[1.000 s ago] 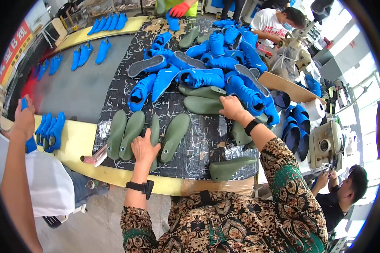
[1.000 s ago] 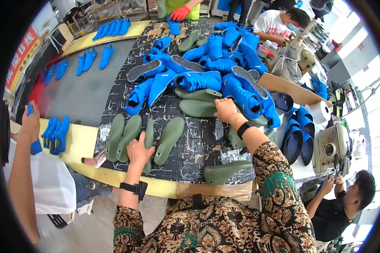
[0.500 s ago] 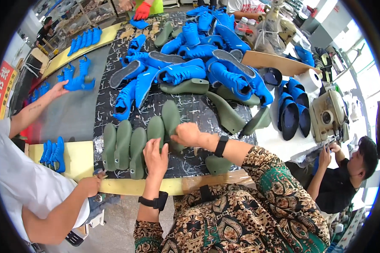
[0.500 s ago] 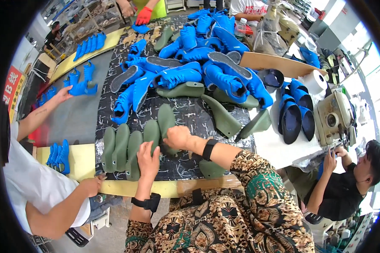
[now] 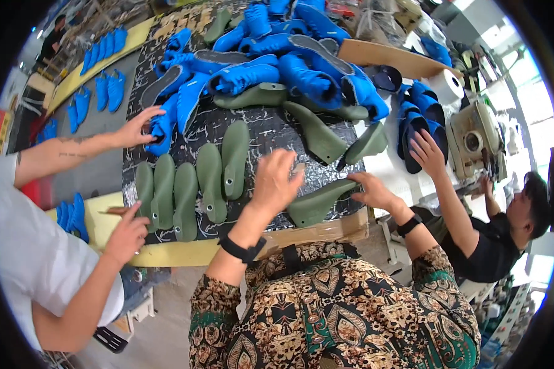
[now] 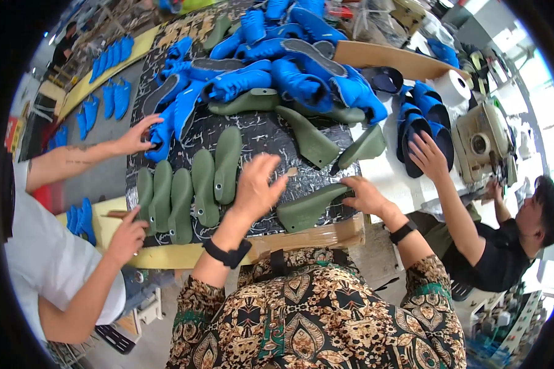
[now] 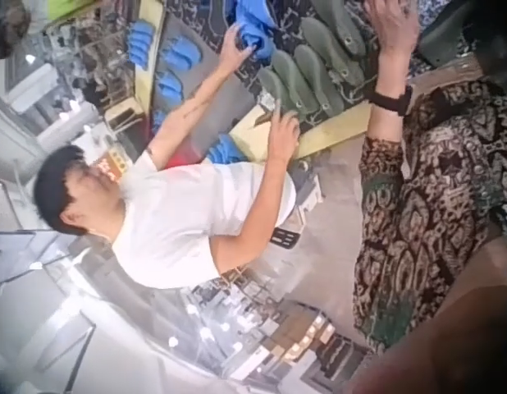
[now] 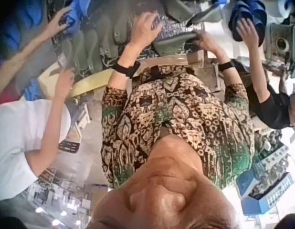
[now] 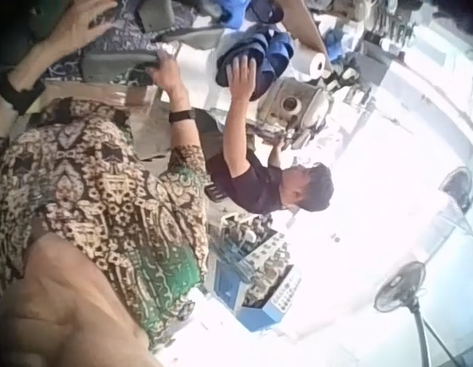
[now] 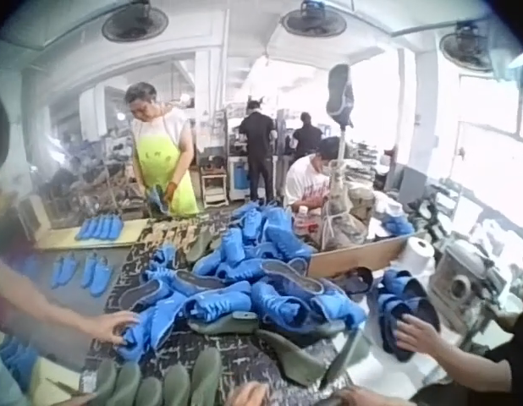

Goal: Assemble shoes by inserting lasts into uppers and organizing components at a workstation.

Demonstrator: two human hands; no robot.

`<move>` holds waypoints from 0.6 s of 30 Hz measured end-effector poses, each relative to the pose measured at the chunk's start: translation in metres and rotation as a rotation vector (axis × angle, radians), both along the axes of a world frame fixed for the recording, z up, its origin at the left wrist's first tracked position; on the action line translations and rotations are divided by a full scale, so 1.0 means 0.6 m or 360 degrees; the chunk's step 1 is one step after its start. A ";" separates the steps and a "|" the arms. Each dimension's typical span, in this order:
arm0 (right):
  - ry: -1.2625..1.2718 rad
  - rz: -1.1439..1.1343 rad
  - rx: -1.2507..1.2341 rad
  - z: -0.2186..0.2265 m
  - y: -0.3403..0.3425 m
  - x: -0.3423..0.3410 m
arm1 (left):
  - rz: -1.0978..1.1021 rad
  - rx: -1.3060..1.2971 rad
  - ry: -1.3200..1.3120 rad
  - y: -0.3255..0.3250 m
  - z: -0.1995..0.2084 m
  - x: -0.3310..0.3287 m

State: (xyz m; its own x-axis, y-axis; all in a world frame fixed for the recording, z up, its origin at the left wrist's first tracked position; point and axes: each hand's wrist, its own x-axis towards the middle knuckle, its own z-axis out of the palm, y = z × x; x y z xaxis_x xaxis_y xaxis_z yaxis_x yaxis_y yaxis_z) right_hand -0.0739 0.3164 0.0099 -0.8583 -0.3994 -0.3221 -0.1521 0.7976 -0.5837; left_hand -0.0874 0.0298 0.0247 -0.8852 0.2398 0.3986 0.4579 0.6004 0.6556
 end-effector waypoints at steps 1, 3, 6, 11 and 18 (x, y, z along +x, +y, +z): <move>0.0115 -0.0057 -0.0053 -0.022 -0.001 0.010 | -0.0174 -0.0068 -0.0038 0.019 -0.012 0.024; 0.0250 -0.0095 -0.0133 -0.034 -0.024 0.007 | -0.0415 -0.0268 -0.0095 0.040 -0.062 0.079; 0.0253 -0.0028 -0.0083 -0.053 -0.047 -0.002 | -0.0372 -0.0562 -0.0122 0.050 -0.076 0.110; 0.0276 -0.0152 -0.0486 -0.037 -0.143 -0.038 | 0.0181 -0.0569 -0.0523 -0.007 -0.076 0.123; 0.0549 0.0066 0.0411 0.013 -0.136 -0.231 | 0.0629 -0.0416 -0.0404 -0.064 -0.088 0.103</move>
State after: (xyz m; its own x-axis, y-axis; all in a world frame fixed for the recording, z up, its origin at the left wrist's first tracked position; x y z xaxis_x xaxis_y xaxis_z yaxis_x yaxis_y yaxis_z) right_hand -0.2125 0.2346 0.0175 -0.9183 -0.3794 -0.1130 -0.3381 0.9001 -0.2748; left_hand -0.0258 -0.0088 -0.0284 -0.9889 -0.0683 0.1319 0.0106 0.8531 0.5217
